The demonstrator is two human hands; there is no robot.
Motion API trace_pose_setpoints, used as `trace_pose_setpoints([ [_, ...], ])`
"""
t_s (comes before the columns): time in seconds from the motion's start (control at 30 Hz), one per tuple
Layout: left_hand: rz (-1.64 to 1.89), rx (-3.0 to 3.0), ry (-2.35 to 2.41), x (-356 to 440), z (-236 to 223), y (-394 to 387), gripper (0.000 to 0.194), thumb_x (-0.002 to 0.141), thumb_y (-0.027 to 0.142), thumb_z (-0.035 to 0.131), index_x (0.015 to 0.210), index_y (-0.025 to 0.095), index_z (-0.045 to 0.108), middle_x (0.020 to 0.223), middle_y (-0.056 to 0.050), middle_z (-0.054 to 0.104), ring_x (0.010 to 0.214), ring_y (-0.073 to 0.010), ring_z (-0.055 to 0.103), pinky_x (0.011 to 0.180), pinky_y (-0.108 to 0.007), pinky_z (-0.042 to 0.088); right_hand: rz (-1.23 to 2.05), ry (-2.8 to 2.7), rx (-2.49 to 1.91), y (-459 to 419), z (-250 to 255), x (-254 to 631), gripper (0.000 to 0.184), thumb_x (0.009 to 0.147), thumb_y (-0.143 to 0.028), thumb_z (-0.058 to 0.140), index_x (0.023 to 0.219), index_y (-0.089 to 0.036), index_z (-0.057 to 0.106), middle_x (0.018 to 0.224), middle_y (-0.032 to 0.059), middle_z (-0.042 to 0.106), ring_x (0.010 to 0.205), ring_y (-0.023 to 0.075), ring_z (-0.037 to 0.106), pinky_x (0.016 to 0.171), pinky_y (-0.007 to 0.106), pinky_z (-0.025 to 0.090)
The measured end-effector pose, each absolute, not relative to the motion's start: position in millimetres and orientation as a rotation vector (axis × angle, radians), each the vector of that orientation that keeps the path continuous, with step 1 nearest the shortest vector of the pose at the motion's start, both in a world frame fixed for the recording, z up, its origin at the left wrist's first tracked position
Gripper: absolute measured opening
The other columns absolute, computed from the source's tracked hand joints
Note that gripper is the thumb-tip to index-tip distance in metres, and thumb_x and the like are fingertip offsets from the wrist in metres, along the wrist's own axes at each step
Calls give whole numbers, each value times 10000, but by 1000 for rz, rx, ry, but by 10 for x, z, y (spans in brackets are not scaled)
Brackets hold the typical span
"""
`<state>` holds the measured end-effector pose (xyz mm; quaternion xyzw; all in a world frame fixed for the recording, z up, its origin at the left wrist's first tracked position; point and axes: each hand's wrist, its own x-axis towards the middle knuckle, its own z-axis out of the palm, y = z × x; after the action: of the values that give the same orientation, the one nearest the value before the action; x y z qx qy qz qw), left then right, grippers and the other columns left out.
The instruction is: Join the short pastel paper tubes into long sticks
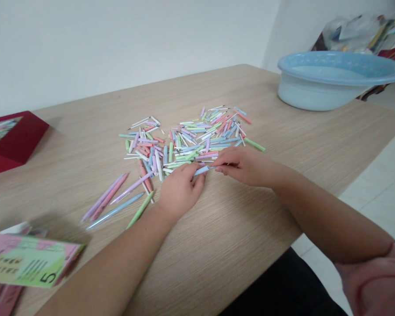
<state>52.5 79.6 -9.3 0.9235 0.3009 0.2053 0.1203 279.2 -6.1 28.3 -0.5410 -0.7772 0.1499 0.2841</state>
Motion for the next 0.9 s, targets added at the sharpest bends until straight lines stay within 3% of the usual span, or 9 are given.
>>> trace_pose_setpoints([
  [0.4,392,2881,898,541,-68,736,292,1034,306,502,1256,226,675,1147,-82,760,1037,-278,725,862,-395,572,304,-2211,-1468,-70,229,2745,298,1057,-247,542,1263,-250,758,1242,75,757,1155,228,687,1033,390,514],
  [0.57,466,2790,813,531,-117,763,279,1033,254,482,1236,209,667,1168,-93,757,1060,-268,719,910,-394,568,224,-2110,-1396,-93,161,2712,314,1046,-315,584,1325,-273,722,1321,68,741,1246,233,665,1106,422,497],
  [0.73,612,2634,718,531,-154,795,278,1043,278,483,1229,211,679,1120,-84,763,1037,-252,714,912,-389,559,425,-1896,-1405,-123,169,2638,345,977,-359,682,1311,-280,711,1199,62,769,1004,208,728,889,361,593],
  [0.9,655,2516,716,534,-142,792,263,1065,332,474,1133,211,697,1035,-67,759,974,-235,705,864,-371,551,472,-1657,-1487,-108,226,2742,311,925,-396,721,1195,-246,750,1010,56,761,811,184,690,710,311,565],
])
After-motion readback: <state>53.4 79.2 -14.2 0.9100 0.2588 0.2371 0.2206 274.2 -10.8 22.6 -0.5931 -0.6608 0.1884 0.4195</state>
